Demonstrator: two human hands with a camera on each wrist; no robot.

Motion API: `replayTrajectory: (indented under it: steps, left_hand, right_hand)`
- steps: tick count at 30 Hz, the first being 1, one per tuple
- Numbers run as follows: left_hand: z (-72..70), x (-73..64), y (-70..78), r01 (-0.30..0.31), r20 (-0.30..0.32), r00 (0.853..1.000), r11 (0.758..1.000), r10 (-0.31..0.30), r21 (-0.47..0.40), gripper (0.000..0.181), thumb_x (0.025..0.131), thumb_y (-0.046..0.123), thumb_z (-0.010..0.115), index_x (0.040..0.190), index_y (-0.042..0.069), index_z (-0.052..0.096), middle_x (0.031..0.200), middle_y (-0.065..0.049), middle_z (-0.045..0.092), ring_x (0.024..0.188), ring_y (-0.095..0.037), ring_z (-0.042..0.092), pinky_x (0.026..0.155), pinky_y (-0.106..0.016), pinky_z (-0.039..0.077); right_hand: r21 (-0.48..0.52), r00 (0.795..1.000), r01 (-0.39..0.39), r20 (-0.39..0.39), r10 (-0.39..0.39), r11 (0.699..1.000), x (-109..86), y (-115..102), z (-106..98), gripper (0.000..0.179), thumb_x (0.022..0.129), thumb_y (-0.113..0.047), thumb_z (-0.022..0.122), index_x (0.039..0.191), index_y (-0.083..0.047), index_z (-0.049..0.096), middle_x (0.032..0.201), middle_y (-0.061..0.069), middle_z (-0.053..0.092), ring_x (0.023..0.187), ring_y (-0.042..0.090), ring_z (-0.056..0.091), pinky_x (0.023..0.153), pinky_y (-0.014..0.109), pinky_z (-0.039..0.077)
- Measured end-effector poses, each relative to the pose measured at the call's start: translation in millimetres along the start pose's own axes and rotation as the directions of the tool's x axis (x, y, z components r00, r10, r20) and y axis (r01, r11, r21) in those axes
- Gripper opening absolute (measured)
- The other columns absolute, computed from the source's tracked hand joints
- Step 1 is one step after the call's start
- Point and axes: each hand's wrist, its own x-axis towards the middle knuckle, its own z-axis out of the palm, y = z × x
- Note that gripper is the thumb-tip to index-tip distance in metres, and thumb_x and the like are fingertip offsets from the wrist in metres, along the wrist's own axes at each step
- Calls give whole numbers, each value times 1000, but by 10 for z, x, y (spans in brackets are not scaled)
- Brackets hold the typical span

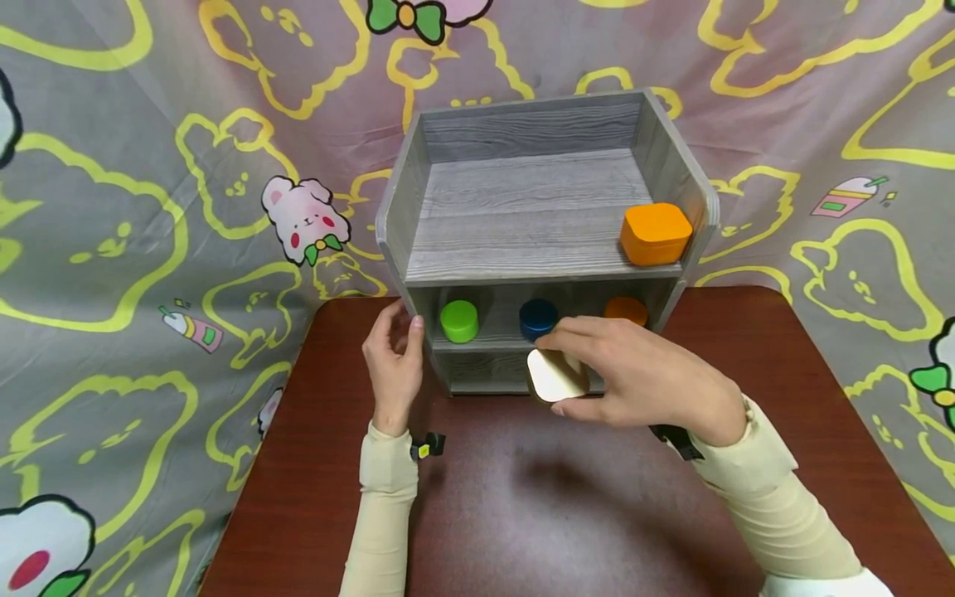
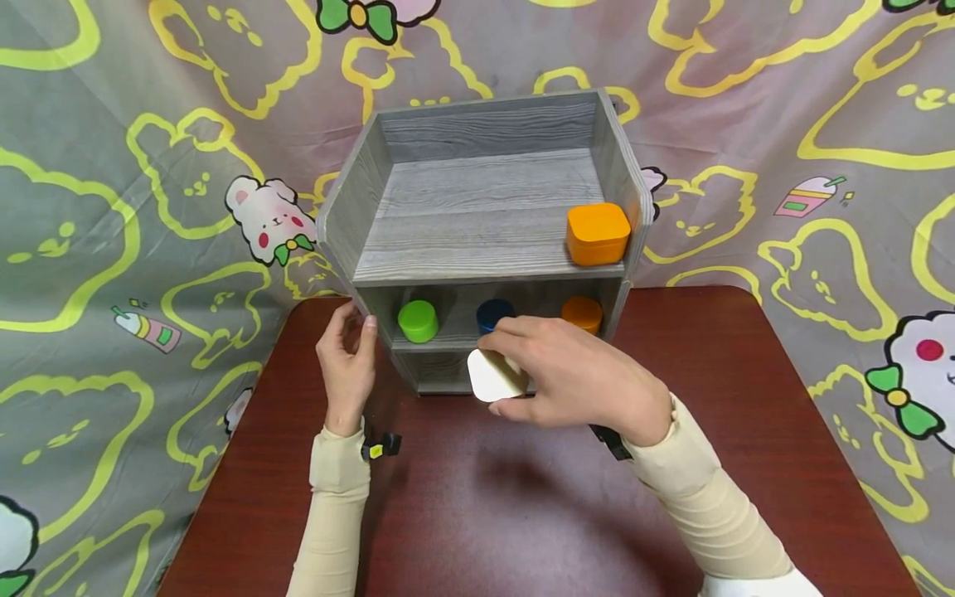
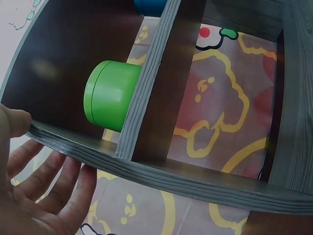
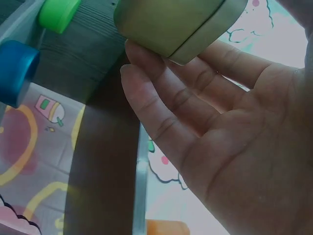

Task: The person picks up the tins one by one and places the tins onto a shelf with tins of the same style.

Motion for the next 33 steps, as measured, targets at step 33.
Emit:
replayTrajectory:
  steps: [33]
  left_hand:
    - [-11, 0, -284, 3, -3, 1000, 1000, -3, 14, 28, 98, 4, 69, 125, -2, 70, 109, -25, 75, 93, -26, 71, 74, -11, 56]
  right_hand:
    - [-29, 997, 58, -55, -60, 998, 338, 16, -404, 49, 85, -30, 85, 125, -9, 68, 103, -3, 67, 80, 6, 56, 72, 28, 51]
